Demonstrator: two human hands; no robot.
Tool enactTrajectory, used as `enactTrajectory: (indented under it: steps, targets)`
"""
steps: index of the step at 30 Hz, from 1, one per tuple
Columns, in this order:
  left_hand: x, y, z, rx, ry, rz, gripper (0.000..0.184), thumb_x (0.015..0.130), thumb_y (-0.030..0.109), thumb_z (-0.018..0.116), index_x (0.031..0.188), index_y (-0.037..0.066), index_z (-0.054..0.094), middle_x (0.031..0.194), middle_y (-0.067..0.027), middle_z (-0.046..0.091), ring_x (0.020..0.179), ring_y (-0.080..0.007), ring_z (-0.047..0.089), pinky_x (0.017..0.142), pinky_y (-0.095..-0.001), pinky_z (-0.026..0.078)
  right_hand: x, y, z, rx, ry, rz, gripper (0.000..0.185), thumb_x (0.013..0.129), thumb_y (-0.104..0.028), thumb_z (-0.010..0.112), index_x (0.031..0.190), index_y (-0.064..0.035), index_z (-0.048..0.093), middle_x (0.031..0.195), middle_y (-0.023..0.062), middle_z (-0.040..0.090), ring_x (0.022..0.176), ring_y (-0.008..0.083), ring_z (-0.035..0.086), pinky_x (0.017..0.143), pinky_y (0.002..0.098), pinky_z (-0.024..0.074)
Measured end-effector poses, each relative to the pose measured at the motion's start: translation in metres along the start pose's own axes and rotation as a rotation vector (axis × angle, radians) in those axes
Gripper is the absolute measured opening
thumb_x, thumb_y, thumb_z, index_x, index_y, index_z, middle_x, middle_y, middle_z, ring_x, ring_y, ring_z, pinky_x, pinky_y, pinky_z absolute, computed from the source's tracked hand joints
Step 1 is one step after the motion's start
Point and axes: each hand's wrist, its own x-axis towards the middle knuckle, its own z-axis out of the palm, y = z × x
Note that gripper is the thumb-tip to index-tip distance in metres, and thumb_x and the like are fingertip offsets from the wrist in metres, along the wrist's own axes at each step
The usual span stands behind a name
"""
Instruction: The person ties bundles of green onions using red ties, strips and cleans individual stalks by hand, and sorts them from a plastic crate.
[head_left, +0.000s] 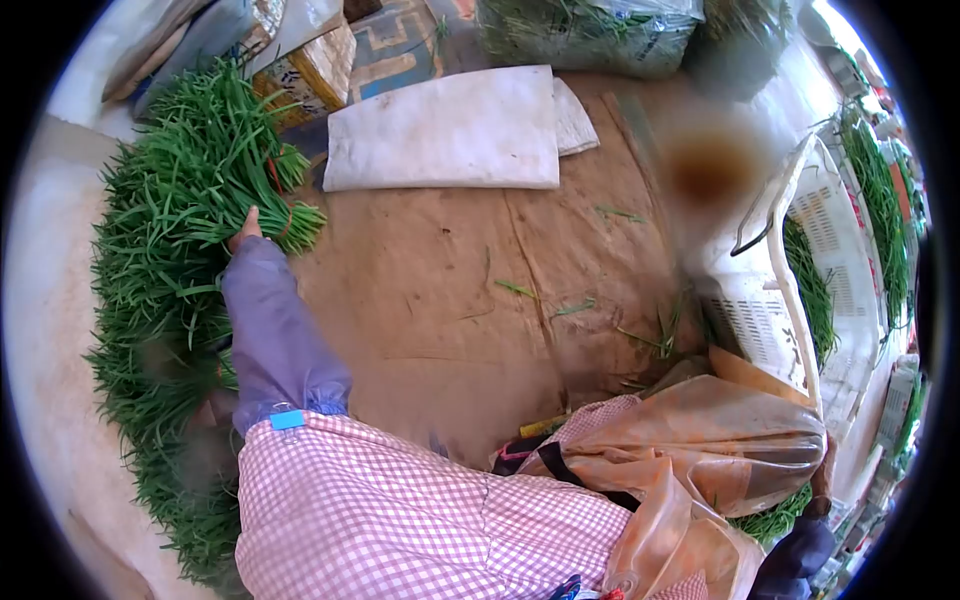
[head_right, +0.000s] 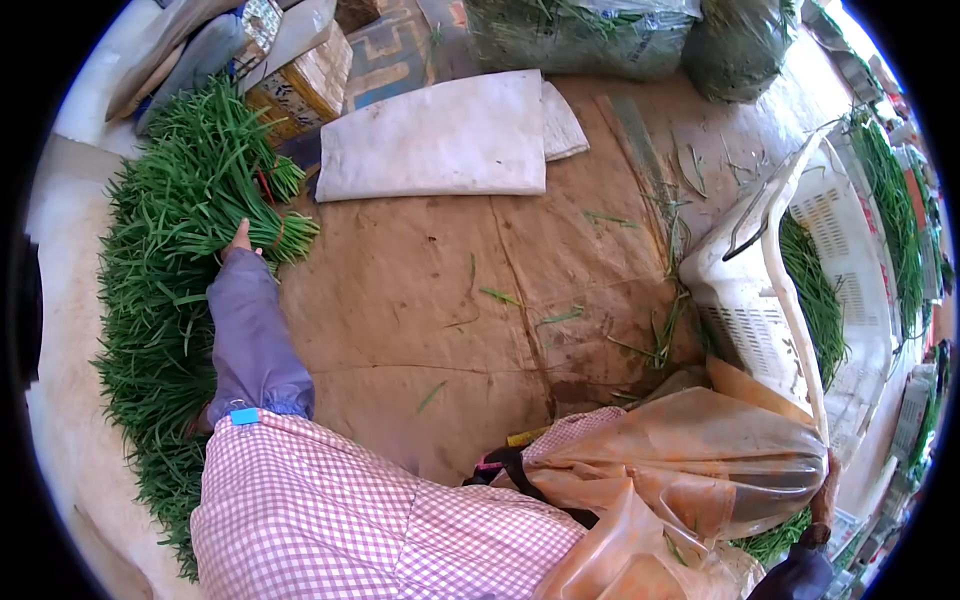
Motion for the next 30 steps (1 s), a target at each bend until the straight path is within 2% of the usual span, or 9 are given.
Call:
enactTrajectory:
  steps: [4,9,13,16,20,22,25,28,30]
  targets:
    - [-0.003,-0.008,-0.003,-0.310,-0.169,0.534,0.095,0.060,0.009,0.086,0.136,-0.002,0.031,0.134,-0.0162,0.046,0.121,-0.0263,0.046,0.106,-0.0413,0.036,-0.003,-0.002,0.003,-0.051,0.009,0.042,0.044,0.096,-0.026,0.045,0.132,-0.0018,0.042,0.124,0.0133,0.049,0.114,0.0205,0.046,0.101,0.0340,0.0355]
    - [-0.041,-0.019,-0.009,-0.501,-0.179,0.573,0.110,0.057,0.010,0.088,0.142,0.005,0.019,0.139,-0.0156,0.041,0.124,-0.0277,0.043,0.109,-0.0433,0.035,-0.013,0.027,0.013,-0.117,0.038,0.012,0.047,0.095,-0.027,0.046,0.133,-0.0007,0.039,0.127,0.0153,0.047,0.117,0.0234,0.044,0.102,0.0349,0.0337]
    - [-0.050,-0.032,-0.015,0.002,0.081,0.322,0.113,0.058,0.025,0.089,0.140,-0.003,0.017,0.138,-0.0197,0.041,0.123,-0.0298,0.044,0.105,-0.0432,0.037,-0.026,0.057,0.020,-0.186,0.061,-0.006,0.050,0.094,-0.028,0.047,0.134,0.0001,0.037,0.129,0.0169,0.045,0.119,0.0258,0.042,0.103,0.0356,0.0323]
    - [-0.029,-0.053,-0.009,-0.020,0.065,0.544,0.105,0.055,0.031,0.089,0.135,-0.005,0.031,0.130,-0.0211,0.048,0.118,-0.0286,0.049,0.100,-0.0419,0.041,-0.031,0.077,0.022,-0.218,0.083,-0.032,0.053,0.093,-0.029,0.047,0.135,0.0007,0.035,0.130,0.0182,0.044,0.121,0.0276,0.041,0.104,0.0361,0.0313]
    - [-0.026,-0.077,-0.001,-0.147,0.125,0.535,0.102,0.054,0.031,0.090,0.130,-0.005,0.034,0.128,-0.0227,0.049,0.113,-0.0315,0.053,0.097,-0.0424,0.043,-0.034,0.075,0.023,-0.161,0.084,-0.058,0.053,0.091,-0.029,0.049,0.134,0.0010,0.036,0.130,0.0196,0.044,0.121,0.0291,0.041,0.103,0.0367,0.0310]
    - [-0.066,-0.092,-0.001,-0.012,0.244,0.249,0.106,0.054,0.038,0.089,0.133,-0.005,0.032,0.130,-0.0247,0.046,0.116,-0.0328,0.051,0.098,-0.0440,0.042,-0.033,0.065,0.025,-0.085,0.075,-0.064,0.052,0.090,-0.028,0.051,0.132,0.0009,0.039,0.129,0.0202,0.045,0.119,0.0294,0.042,0.102,0.0368,0.0314]
    - [-0.126,-0.145,0.015,0.245,0.118,-0.127,0.094,0.066,0.046,0.079,0.132,-0.004,0.035,0.131,-0.0251,0.045,0.118,-0.0335,0.049,0.099,-0.0433,0.040,-0.029,0.032,0.031,-0.129,0.199,0.018,0.038,0.089,-0.023,0.053,0.118,0.0015,0.053,0.109,0.0170,0.057,0.102,0.0269,0.052,0.091,0.0372,0.0396]
    - [-0.099,-0.315,0.101,0.311,-0.007,0.161,0.080,0.071,0.045,0.073,0.126,-0.003,0.042,0.125,-0.0232,0.048,0.113,-0.0329,0.051,0.095,-0.0432,0.041,-0.025,-0.077,0.018,0.141,0.119,0.030,0.022,0.093,-0.017,0.050,0.088,0.0000,0.062,0.071,0.0049,0.059,0.068,0.0137,0.053,0.063,0.0280,0.0434]
    - [-0.216,-0.276,0.092,0.208,-0.472,0.027,0.057,0.076,0.039,0.068,0.115,0.001,0.049,0.110,-0.0165,0.054,0.100,-0.0271,0.055,0.087,-0.0416,0.045,-0.028,-0.109,0.000,0.439,0.052,0.278,0.029,0.098,-0.019,0.045,0.075,-0.0068,0.058,0.059,-0.0016,0.053,0.054,0.0023,0.046,0.051,0.0187,0.0373]
